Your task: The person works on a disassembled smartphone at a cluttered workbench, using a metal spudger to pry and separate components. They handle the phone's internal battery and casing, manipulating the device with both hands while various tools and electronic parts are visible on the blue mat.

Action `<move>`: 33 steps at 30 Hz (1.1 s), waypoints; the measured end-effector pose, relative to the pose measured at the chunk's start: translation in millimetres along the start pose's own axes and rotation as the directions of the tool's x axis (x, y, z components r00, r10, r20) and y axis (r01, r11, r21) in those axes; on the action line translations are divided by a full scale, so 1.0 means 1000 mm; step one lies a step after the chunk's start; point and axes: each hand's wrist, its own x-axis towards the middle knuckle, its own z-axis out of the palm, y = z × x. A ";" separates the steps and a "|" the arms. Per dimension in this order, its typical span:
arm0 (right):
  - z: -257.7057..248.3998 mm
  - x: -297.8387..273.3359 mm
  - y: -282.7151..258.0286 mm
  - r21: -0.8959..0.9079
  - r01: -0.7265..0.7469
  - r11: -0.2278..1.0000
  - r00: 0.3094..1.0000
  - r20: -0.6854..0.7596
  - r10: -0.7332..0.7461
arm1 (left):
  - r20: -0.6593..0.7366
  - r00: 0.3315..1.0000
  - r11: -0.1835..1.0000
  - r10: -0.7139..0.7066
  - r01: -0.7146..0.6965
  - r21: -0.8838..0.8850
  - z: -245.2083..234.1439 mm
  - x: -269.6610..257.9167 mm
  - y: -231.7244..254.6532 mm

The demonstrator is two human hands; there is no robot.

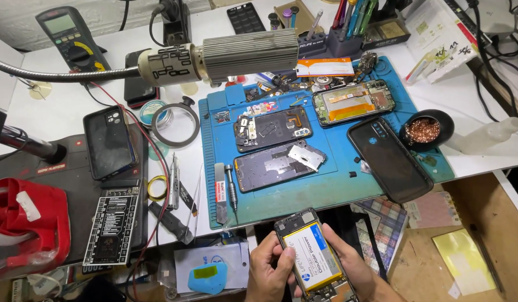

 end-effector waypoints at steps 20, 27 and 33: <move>0.006 -0.002 0.000 0.130 -0.024 0.991 0.983 -0.178 0.048 | -0.010 0.993 0.993 0.114 -0.114 0.034 -0.003 0.003 -0.001; 0.002 -0.007 0.003 0.078 -0.058 0.995 0.997 -0.043 0.061 | -0.062 0.978 0.973 0.201 -0.192 0.129 -0.011 0.004 0.006; 0.002 -0.007 0.004 0.049 -0.078 0.996 0.996 -0.042 0.080 | -0.054 0.975 0.967 0.218 -0.208 0.144 -0.012 0.005 0.004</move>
